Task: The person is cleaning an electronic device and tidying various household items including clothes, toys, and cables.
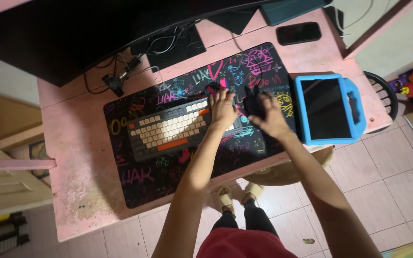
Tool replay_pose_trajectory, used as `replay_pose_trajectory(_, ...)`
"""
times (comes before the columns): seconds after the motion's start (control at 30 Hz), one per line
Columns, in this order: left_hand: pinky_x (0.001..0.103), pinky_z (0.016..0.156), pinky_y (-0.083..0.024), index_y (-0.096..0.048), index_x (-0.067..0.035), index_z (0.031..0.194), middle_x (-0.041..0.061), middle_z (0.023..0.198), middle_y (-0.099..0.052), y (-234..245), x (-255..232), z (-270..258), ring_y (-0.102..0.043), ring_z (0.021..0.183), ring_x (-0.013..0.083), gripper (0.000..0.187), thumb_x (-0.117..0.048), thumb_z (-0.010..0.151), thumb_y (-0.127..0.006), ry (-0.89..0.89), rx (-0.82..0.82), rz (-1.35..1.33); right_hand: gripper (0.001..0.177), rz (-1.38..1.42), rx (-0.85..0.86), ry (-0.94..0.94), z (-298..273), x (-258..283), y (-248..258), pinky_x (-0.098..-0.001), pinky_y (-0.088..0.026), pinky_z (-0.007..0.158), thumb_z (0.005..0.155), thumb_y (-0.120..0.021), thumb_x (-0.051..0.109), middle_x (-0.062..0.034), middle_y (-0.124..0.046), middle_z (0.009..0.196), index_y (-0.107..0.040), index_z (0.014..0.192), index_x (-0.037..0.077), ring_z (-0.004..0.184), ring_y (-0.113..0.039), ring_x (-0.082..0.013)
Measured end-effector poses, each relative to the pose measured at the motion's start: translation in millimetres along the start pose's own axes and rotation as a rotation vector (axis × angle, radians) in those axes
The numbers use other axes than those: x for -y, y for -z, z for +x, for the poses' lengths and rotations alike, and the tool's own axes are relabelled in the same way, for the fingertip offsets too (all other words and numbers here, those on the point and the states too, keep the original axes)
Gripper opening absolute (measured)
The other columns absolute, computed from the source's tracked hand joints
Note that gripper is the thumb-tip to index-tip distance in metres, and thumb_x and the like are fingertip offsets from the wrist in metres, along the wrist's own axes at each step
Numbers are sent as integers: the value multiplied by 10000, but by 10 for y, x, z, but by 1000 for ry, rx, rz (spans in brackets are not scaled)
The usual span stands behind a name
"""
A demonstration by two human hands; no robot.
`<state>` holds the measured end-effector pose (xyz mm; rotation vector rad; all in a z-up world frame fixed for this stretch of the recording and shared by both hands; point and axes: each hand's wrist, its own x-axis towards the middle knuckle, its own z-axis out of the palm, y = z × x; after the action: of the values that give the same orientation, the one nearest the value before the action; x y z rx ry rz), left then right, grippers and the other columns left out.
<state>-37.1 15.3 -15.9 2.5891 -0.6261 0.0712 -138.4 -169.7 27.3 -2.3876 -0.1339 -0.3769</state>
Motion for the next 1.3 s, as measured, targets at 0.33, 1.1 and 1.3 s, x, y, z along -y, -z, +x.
replay_pose_trajectory(0.33,620,1198,-220,-609,-80,1326,187,1468,-478,-355,-902,414,-399,1419,378,539,-219,825,-751,-124,-157,-117,560,-197,-391,-324,-320,-1425,1185,-511,-439,1099,931,-807,215,-275,-555,1372,-580,1391,-10,1260,-531,-461)
replay_pose_trajectory(1.1,473,790,-541,-721,4,920,212,892,-688,-1665,-1357,1286,-678,877,398,253,-248,931,-726,-35,-73,-528,1055,-462,396,-182,2305,-3073,829,-588,-184,1203,827,-738,474,-126,-124,1699,-111,1644,249,1558,-118,-345)
replay_pose_trajectory(1.3,477,792,-535,-723,-19,914,206,889,-686,-1717,-1282,1202,-662,868,405,167,-185,927,-703,-58,-117,-518,1190,-569,512,-397,1788,-2513,1034,-568,-339,1162,683,-844,569,-240,-319,1534,-229,1631,196,1407,-322,-431)
